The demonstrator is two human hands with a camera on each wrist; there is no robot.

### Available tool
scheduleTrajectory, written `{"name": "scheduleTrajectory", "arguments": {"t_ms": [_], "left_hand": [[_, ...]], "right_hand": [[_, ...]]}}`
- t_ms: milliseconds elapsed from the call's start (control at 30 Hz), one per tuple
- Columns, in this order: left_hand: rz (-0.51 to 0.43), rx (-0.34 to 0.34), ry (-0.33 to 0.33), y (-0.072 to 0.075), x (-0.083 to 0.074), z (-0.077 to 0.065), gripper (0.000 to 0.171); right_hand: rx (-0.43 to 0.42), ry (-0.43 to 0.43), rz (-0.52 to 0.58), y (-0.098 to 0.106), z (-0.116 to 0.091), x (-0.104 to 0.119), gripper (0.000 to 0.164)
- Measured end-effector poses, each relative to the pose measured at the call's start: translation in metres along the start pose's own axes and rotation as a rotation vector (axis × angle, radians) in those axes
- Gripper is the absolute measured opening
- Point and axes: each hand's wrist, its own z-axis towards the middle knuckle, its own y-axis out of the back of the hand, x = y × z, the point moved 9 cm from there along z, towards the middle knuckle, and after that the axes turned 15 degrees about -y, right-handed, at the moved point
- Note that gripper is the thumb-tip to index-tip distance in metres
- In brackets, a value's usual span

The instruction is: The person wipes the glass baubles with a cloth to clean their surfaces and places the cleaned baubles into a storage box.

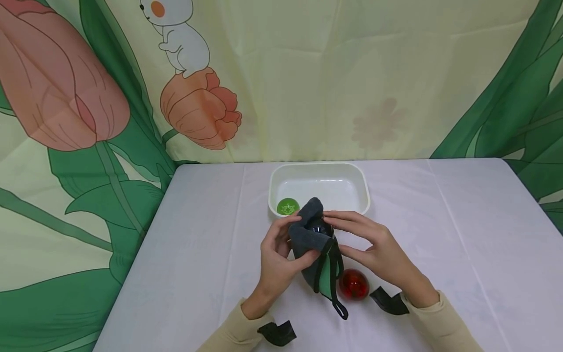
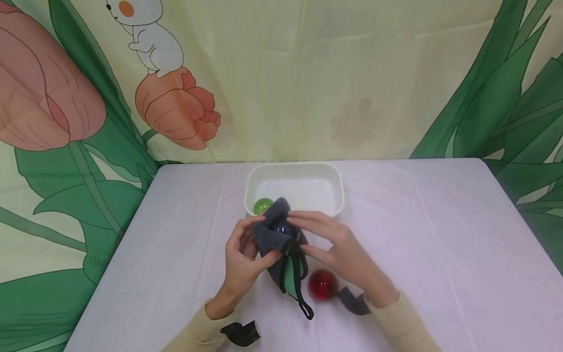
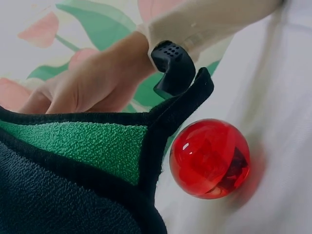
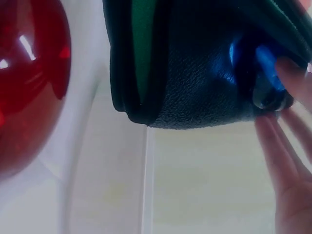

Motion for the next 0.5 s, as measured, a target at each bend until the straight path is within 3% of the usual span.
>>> {"name": "scheduleTrajectory", "arguments": {"t_ms": [167,500], "left_hand": [[0.002,0.004,0.005,-0.0004,0.0004,-0.0006,0.059],[0.042,0.031,0.048,-0.0016,0.0014,-0.0012,0.062]], "right_hand": [[-0.013,0.084,-0.001,-0.0005,-0.002,0.0055,0.046],[0.003,0.007,0.031,-0.0014,-0.0012,0.0006,0.044]]}}
